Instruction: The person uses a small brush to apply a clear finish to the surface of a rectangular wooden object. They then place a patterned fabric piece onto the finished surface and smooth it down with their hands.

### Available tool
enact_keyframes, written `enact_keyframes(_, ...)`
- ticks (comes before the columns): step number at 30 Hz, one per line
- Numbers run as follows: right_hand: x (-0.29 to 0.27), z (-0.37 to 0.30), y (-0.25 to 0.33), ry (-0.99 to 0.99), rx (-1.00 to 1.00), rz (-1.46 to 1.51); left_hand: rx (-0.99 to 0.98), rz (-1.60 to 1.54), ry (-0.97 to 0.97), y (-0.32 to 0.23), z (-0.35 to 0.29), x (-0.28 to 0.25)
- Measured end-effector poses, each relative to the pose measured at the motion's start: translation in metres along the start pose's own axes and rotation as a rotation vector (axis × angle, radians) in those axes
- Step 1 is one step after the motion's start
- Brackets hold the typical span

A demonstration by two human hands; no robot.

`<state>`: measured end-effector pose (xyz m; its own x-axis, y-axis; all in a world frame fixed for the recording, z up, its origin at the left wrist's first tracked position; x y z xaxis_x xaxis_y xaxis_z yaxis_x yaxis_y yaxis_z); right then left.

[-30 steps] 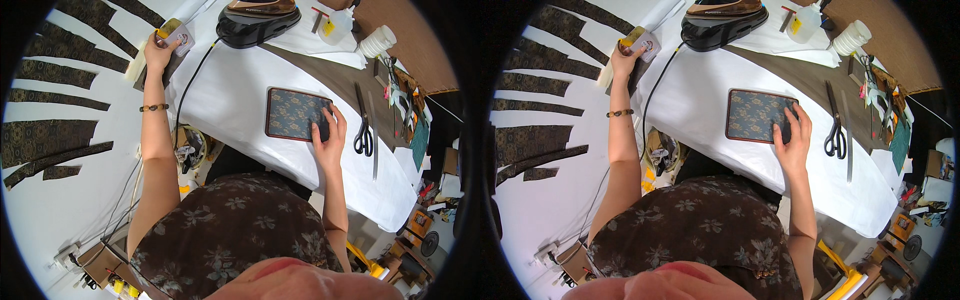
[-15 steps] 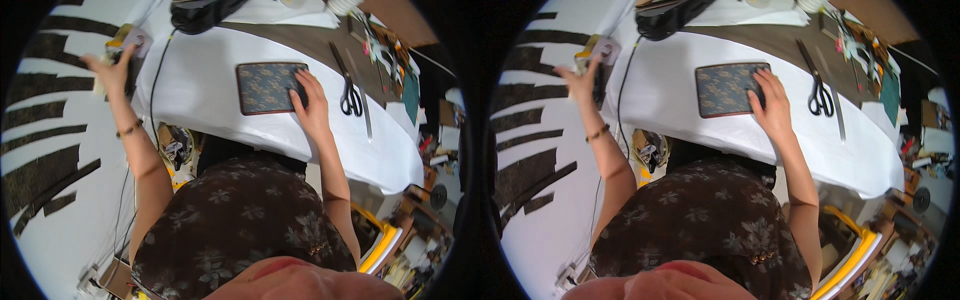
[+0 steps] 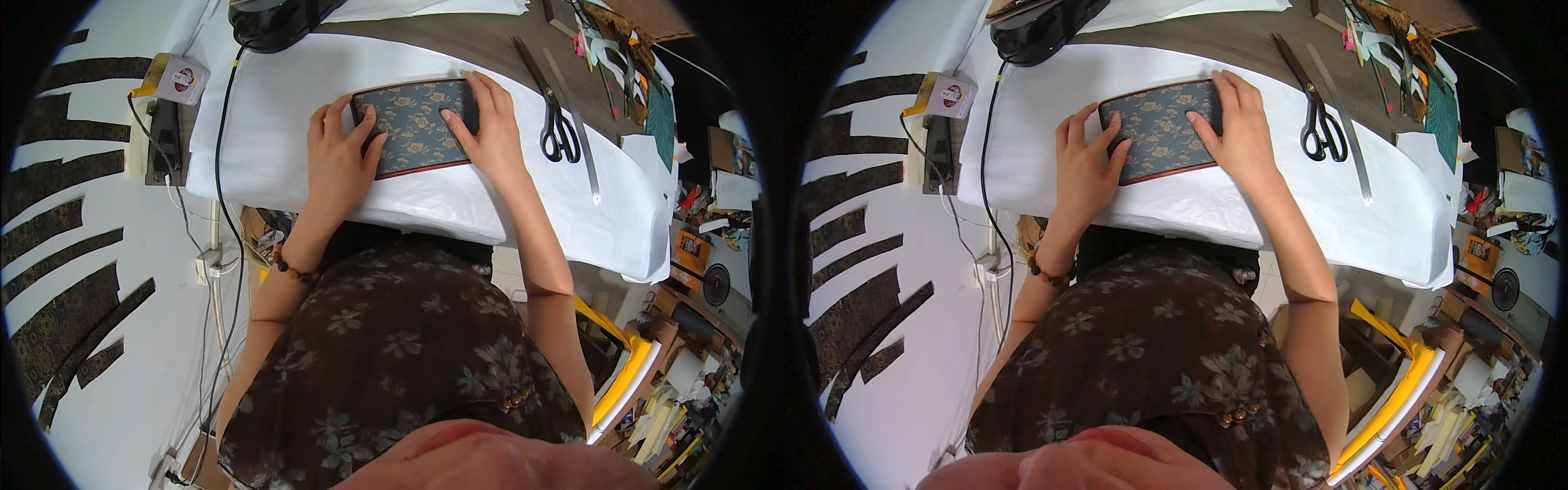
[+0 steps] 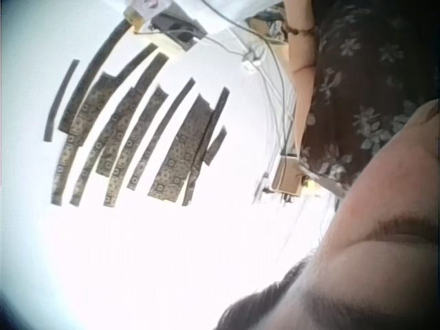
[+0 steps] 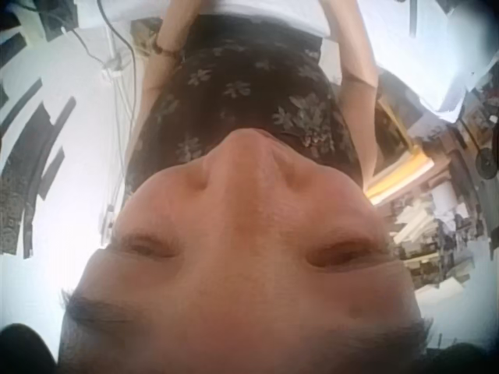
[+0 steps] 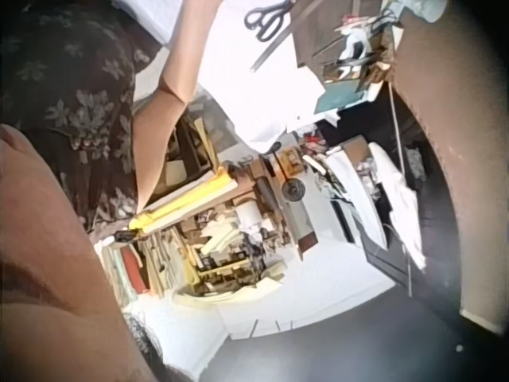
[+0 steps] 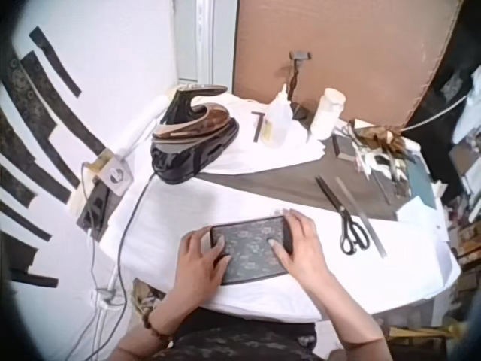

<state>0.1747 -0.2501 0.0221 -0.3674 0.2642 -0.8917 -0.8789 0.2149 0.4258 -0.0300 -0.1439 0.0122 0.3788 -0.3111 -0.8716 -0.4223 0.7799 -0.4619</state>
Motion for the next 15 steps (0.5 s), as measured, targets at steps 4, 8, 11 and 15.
enact_keyframes(4,0.012,-0.003,-0.026,-0.005,0.223,0.164,-0.132,-0.097,-0.058,0.013,-0.004,0.010)
enact_keyframes(8,0.019,-0.007,-0.031,-0.038,0.250,0.322,-0.135,-0.175,-0.078,0.007,-0.002,0.027)
enact_keyframes(11,0.021,-0.011,-0.030,-0.185,0.191,0.660,-0.060,-0.515,-0.191,0.002,0.007,0.029)
enact_keyframes(15,-0.002,-0.022,-0.012,-0.295,0.208,0.971,-0.145,-1.063,-0.053,-0.011,0.022,0.002)
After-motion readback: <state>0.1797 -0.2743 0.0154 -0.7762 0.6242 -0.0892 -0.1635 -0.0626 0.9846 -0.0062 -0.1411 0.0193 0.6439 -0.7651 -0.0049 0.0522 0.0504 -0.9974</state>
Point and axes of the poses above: each hand's wrist, its own z-axis towards the middle knuckle, its own x-axis out of the palm, y = z × x, the point moved 5 cm from there along z, towards the middle knuckle, and after that the axes turned 15 degrees about y, right-handed, at the moved point
